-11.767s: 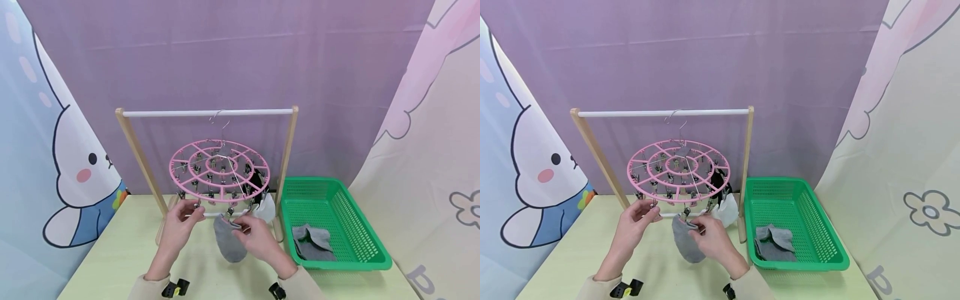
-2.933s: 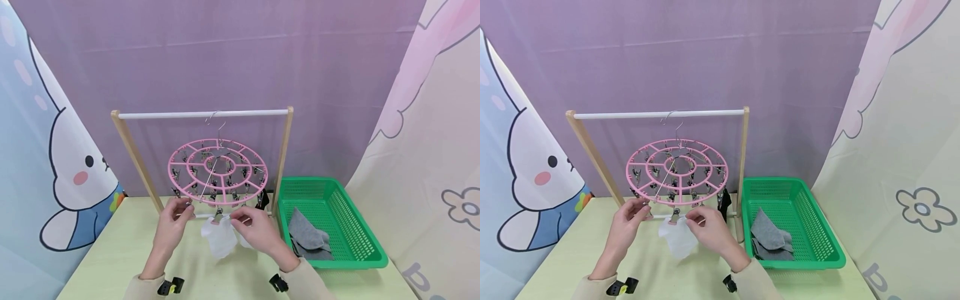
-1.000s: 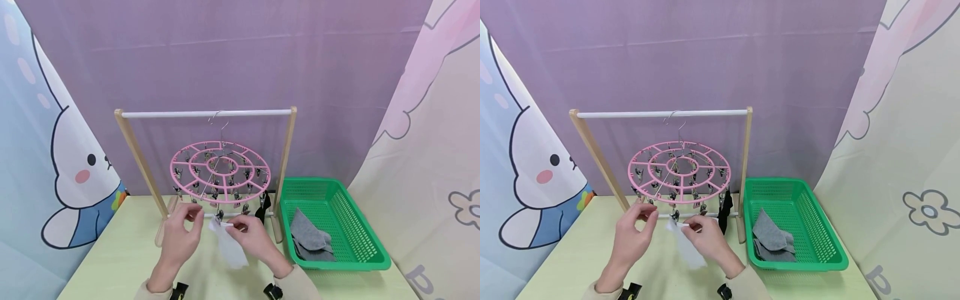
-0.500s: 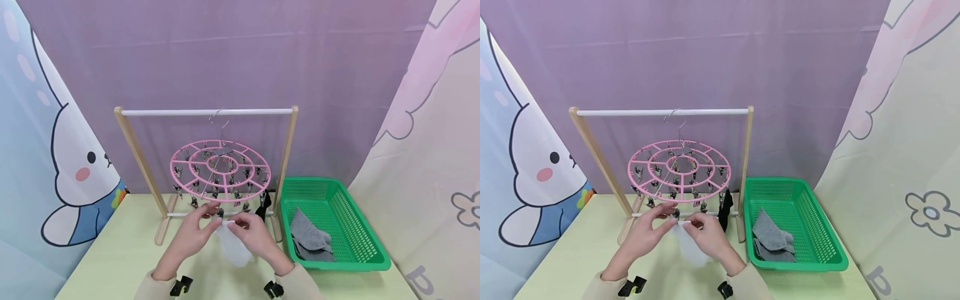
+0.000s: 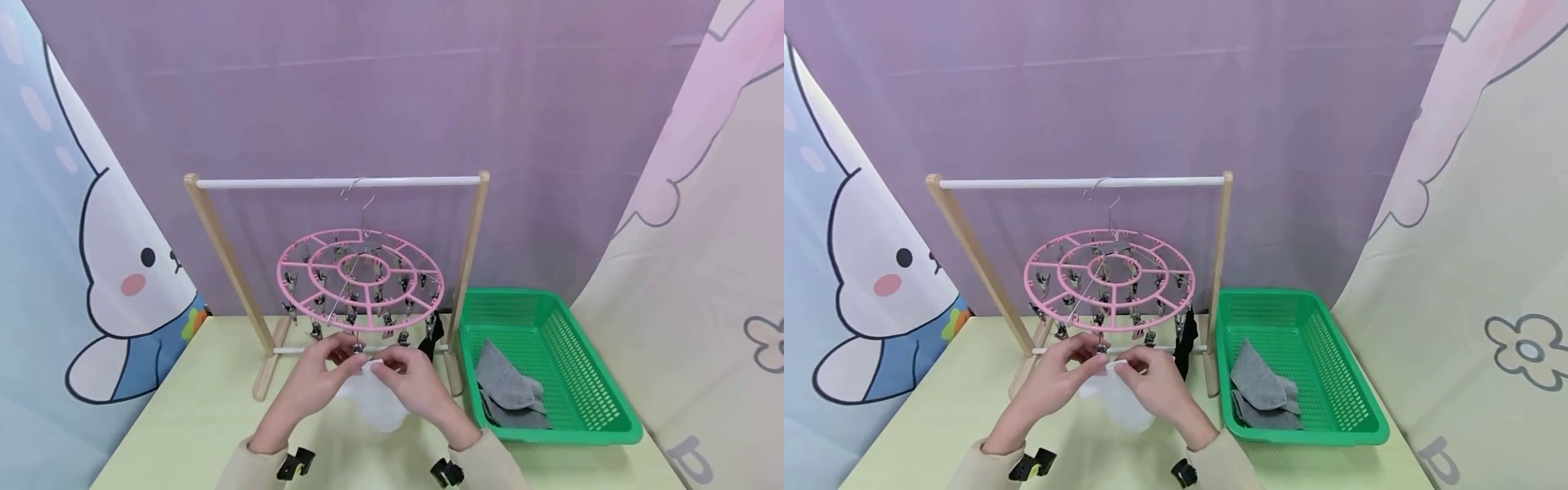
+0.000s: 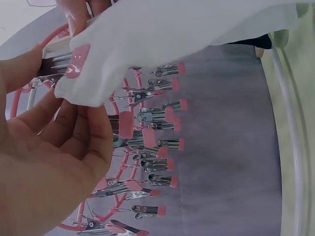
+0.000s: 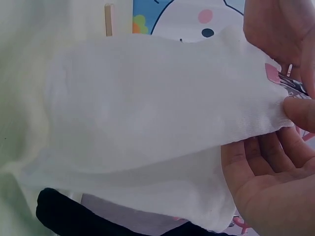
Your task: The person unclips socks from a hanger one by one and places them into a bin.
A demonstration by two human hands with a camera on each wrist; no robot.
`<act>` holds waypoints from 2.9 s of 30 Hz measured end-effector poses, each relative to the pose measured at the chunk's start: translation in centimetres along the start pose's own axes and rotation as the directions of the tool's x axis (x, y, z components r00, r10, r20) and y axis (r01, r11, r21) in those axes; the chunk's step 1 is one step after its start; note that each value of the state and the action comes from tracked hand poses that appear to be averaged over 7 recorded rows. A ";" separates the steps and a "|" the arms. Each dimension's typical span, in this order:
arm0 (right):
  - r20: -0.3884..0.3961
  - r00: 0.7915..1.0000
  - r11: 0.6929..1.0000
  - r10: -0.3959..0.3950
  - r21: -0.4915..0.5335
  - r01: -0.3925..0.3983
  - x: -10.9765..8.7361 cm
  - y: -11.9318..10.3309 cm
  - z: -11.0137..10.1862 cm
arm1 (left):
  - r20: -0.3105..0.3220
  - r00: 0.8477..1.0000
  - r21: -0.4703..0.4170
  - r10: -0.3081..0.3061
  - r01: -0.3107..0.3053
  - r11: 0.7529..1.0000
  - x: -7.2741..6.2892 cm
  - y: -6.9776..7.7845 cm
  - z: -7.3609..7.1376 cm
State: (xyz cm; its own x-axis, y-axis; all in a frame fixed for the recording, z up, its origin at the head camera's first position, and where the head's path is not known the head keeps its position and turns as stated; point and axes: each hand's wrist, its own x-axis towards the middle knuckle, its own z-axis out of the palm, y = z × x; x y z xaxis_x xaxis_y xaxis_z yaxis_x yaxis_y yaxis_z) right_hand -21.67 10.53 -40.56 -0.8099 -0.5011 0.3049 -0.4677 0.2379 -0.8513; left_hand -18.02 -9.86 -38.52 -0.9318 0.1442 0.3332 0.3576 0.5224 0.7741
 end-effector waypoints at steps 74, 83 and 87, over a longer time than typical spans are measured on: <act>-0.003 1.000 1.000 -0.001 0.019 0.001 -1.4 0.1 -0.4 | -0.250 0.966 -0.153 0.073 -0.113 0.982 0.3 0.0 2.1; 0.014 0.999 0.999 0.037 0.011 -0.037 -2.4 0.6 -1.2 | -0.278 0.959 -0.160 0.049 -0.096 0.982 -0.1 0.1 1.6; 0.028 0.999 0.999 0.032 0.003 -0.032 -3.0 0.4 -2.2 | -0.290 0.956 -0.140 0.042 -0.085 0.986 -0.3 0.1 1.3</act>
State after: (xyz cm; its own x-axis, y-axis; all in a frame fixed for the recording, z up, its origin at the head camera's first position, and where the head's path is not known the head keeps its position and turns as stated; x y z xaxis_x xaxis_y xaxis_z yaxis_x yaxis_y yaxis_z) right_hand -20.21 14.02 -40.88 -0.8142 -0.5162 0.2658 -0.4407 0.2512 -0.8618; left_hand -17.77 -8.80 -39.26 -0.8580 -0.0837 0.5068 0.4411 0.3855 0.8104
